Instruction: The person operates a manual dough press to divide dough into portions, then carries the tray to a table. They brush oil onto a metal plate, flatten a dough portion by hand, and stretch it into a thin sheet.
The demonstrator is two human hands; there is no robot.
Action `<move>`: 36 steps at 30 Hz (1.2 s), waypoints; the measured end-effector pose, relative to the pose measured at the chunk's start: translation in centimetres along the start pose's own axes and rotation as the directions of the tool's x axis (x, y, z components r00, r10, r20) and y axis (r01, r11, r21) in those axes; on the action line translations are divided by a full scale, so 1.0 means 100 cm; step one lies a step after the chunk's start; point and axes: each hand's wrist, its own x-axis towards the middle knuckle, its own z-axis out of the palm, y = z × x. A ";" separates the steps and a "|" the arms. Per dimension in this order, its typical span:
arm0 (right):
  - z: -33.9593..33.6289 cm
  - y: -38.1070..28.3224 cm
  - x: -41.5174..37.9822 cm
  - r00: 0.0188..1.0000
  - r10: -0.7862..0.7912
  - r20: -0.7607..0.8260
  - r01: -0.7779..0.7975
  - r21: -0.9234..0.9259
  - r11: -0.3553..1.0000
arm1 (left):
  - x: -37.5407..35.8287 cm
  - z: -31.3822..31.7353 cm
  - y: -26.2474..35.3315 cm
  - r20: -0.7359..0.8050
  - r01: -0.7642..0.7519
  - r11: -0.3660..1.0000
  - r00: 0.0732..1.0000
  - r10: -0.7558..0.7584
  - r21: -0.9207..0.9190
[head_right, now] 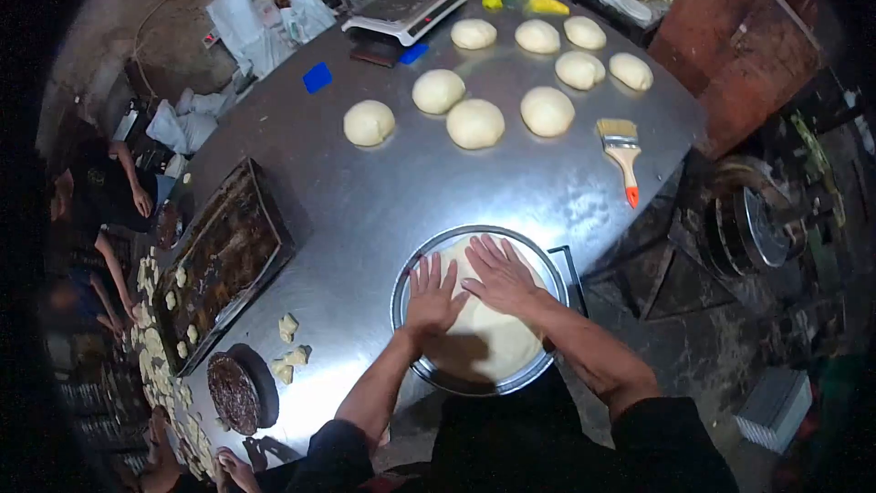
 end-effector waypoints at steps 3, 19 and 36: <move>0.006 -0.012 0.026 0.994 -0.025 0.108 0.029 -0.030 0.999 | 0.003 -0.036 -0.045 0.062 0.310 0.720 0.935 -0.349 -0.621; 0.031 -0.072 0.038 0.946 -0.278 0.169 0.289 -0.044 0.956 | -0.052 0.004 -0.101 0.114 0.282 0.754 0.957 -0.268 -0.593; 0.030 -0.015 -0.017 0.996 -0.064 -0.067 0.056 -0.104 0.993 | -0.026 0.004 -0.025 0.048 -0.183 0.952 0.978 0.201 -0.244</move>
